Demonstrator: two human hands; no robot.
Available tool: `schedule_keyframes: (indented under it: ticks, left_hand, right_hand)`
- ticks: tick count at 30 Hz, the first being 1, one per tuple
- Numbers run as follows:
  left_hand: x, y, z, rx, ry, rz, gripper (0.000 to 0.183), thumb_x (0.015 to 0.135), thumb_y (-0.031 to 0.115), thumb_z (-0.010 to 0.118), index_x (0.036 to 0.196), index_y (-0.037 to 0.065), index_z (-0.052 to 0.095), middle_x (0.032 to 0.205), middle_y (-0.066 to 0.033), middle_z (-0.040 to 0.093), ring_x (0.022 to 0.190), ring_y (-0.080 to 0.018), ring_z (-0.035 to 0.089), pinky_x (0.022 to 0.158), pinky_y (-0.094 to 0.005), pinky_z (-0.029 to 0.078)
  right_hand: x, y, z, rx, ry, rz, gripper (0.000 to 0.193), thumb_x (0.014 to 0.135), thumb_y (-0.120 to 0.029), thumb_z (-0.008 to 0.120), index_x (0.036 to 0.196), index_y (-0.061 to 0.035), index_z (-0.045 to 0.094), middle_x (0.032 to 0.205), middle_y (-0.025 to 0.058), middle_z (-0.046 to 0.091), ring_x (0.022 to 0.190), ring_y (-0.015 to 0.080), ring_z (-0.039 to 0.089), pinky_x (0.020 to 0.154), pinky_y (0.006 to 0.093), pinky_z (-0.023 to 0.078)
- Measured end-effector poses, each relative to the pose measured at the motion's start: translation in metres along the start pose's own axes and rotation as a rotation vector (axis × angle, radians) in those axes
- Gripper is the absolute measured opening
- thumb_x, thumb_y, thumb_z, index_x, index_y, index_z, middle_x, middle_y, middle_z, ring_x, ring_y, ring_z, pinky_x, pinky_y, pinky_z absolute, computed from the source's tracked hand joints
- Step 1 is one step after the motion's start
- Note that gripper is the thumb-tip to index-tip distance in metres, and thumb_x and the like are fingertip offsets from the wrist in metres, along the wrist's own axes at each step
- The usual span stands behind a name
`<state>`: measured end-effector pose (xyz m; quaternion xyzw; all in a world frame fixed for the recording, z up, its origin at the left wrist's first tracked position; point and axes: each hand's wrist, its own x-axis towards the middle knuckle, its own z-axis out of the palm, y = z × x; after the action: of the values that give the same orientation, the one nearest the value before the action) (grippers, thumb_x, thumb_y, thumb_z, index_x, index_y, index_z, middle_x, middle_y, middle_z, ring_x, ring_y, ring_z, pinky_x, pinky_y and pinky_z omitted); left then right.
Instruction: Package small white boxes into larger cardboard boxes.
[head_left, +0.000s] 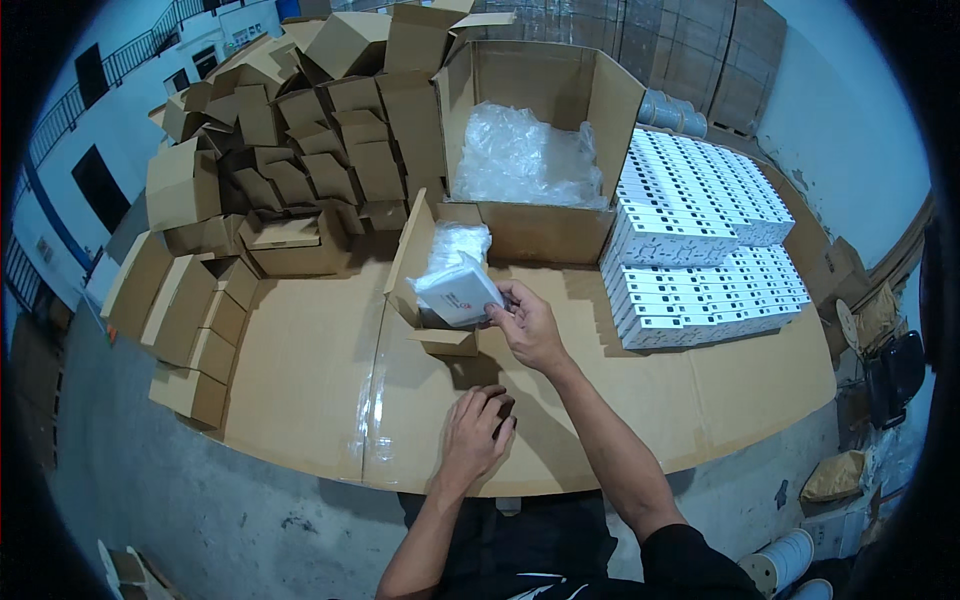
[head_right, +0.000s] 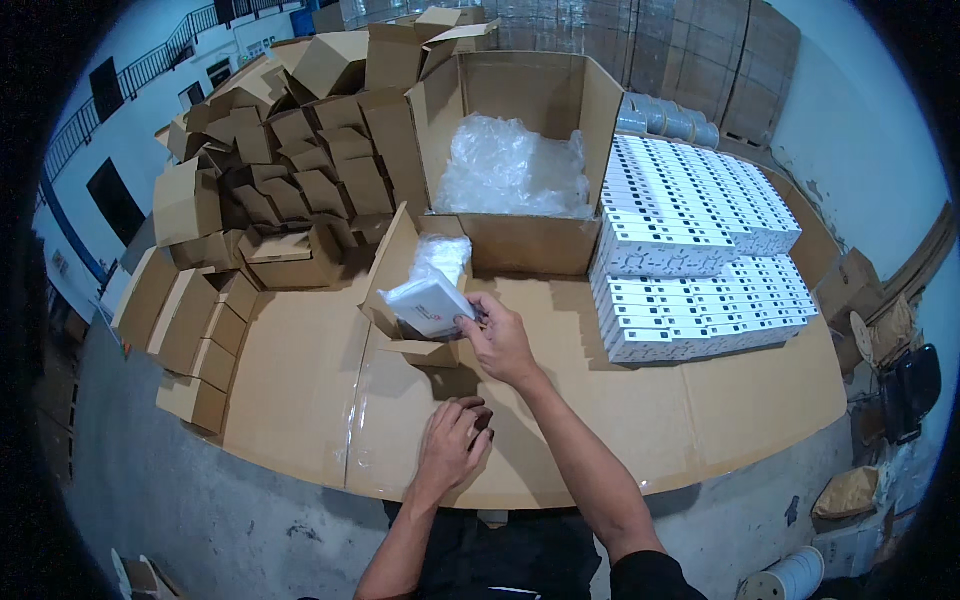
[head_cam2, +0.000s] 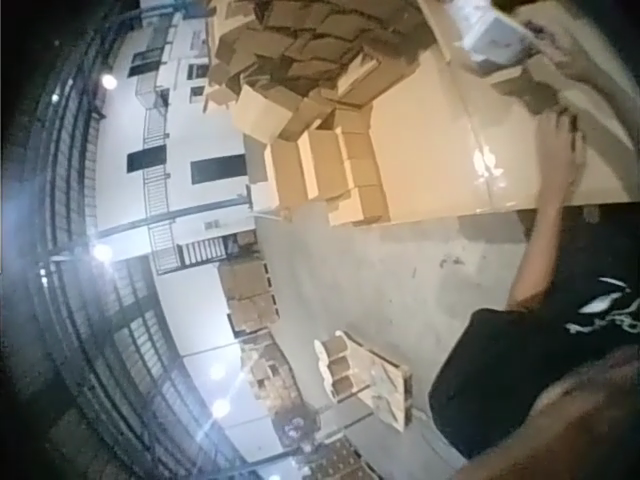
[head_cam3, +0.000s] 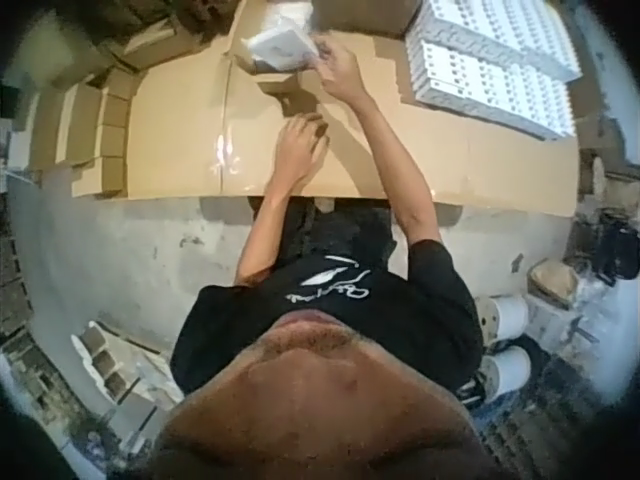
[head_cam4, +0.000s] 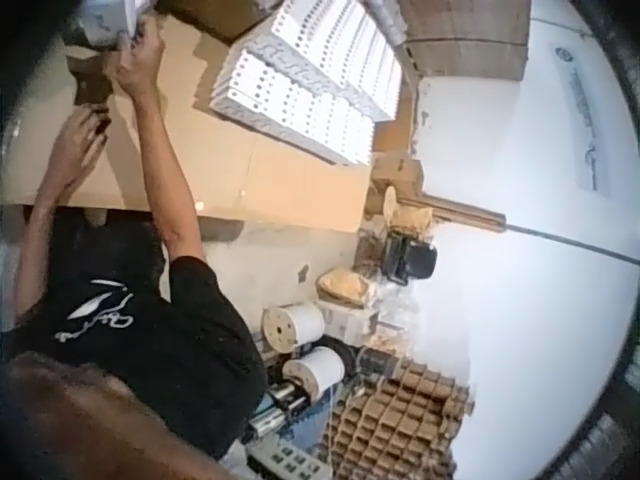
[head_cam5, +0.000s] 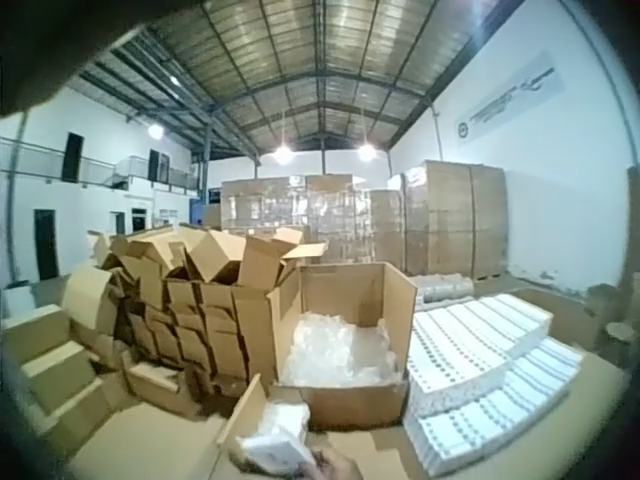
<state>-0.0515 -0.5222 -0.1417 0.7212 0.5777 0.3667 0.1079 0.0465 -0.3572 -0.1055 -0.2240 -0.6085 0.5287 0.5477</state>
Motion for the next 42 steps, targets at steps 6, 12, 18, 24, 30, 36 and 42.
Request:
schedule_keyframes:
  ticks: [6, 12, 18, 24, 30, 36, 42]
  left_hand:
    - [0.0, -0.003, -0.001, 0.023, -0.002, -0.006, 0.029, 0.083, 0.012, 0.072, 0.11, 0.005, 0.065, 0.12, -0.0122, 0.061, 0.115, -0.0317, 0.057, 0.102, -0.0435, 0.044]
    - [-0.002, -0.006, 0.003, 0.006, -0.016, -0.023, 0.032, 0.084, 0.014, 0.071, 0.114, 0.005, 0.063, 0.122, -0.013, 0.059, 0.118, -0.0342, 0.054, 0.103, -0.0463, 0.042]
    - [-0.001, -0.007, 0.005, -0.016, 0.021, -0.019, 0.03, 0.084, 0.014, 0.071, 0.112, 0.006, 0.064, 0.121, -0.0135, 0.06, 0.116, -0.0347, 0.055, 0.102, -0.0455, 0.043]
    - [-0.002, -0.008, 0.003, -0.019, 0.031, -0.031, 0.031, 0.085, 0.015, 0.071, 0.113, 0.005, 0.065, 0.121, -0.0146, 0.06, 0.118, -0.0355, 0.055, 0.103, -0.0459, 0.043]
    - [-0.003, -0.01, 0.001, -0.022, 0.003, -0.029, 0.029, 0.084, 0.015, 0.071, 0.111, 0.004, 0.067, 0.121, -0.0154, 0.062, 0.118, -0.0358, 0.055, 0.104, -0.0452, 0.044]
    - [-0.006, -0.01, 0.004, -0.053, 0.005, -0.058, 0.029, 0.085, 0.015, 0.072, 0.111, 0.005, 0.066, 0.122, -0.0143, 0.061, 0.115, -0.0349, 0.055, 0.102, -0.0445, 0.045]
    - [-0.003, -0.006, 0.007, 0.014, 0.039, -0.042, 0.029, 0.085, 0.015, 0.072, 0.111, 0.005, 0.066, 0.12, -0.0139, 0.06, 0.112, -0.0347, 0.055, 0.099, -0.0449, 0.045]
  right_hand:
    - [0.005, -0.018, -0.004, -0.41, -0.183, 0.128, 0.024, 0.097, 0.0, 0.06, 0.12, 0.0067, 0.057, 0.095, 0.013, 0.067, 0.083, 0.0152, 0.068, 0.08, 0.0298, 0.057]
    - [0.011, -0.037, 0.007, -0.741, -0.253, -0.232, 0.029, 0.092, -0.001, 0.062, 0.12, 0.0053, 0.057, 0.099, 0.0234, 0.064, 0.089, 0.0397, 0.065, 0.079, 0.0438, 0.053]
    - [0.017, -0.047, 0.008, -0.84, -0.371, -0.08, 0.028, 0.093, -0.004, 0.057, 0.119, 0.0036, 0.054, 0.104, 0.0255, 0.061, 0.101, 0.048, 0.056, 0.089, 0.0531, 0.045]
    - [0.018, -0.052, 0.02, -0.897, -0.388, -0.013, 0.029, 0.094, -0.005, 0.055, 0.121, 0.0021, 0.05, 0.116, 0.0252, 0.055, 0.108, 0.0464, 0.054, 0.093, 0.0538, 0.044]
    - [0.018, -0.041, 0.027, -1.011, -0.512, 0.046, 0.028, 0.095, -0.009, 0.054, 0.122, 0.0001, 0.053, 0.114, 0.0213, 0.057, 0.108, 0.0424, 0.054, 0.093, 0.0518, 0.043]
    - [0.004, -0.016, 0.022, -1.203, -0.597, 0.001, 0.034, 0.101, -0.025, 0.049, 0.128, -0.0072, 0.061, 0.113, 0.0097, 0.063, 0.108, 0.0285, 0.054, 0.09, 0.0448, 0.04]
    - [-0.003, -0.019, 0.024, -1.204, -0.551, -0.062, 0.041, 0.102, -0.035, 0.043, 0.125, -0.0068, 0.063, 0.116, 0.0114, 0.065, 0.111, 0.0305, 0.054, 0.092, 0.0492, 0.039]
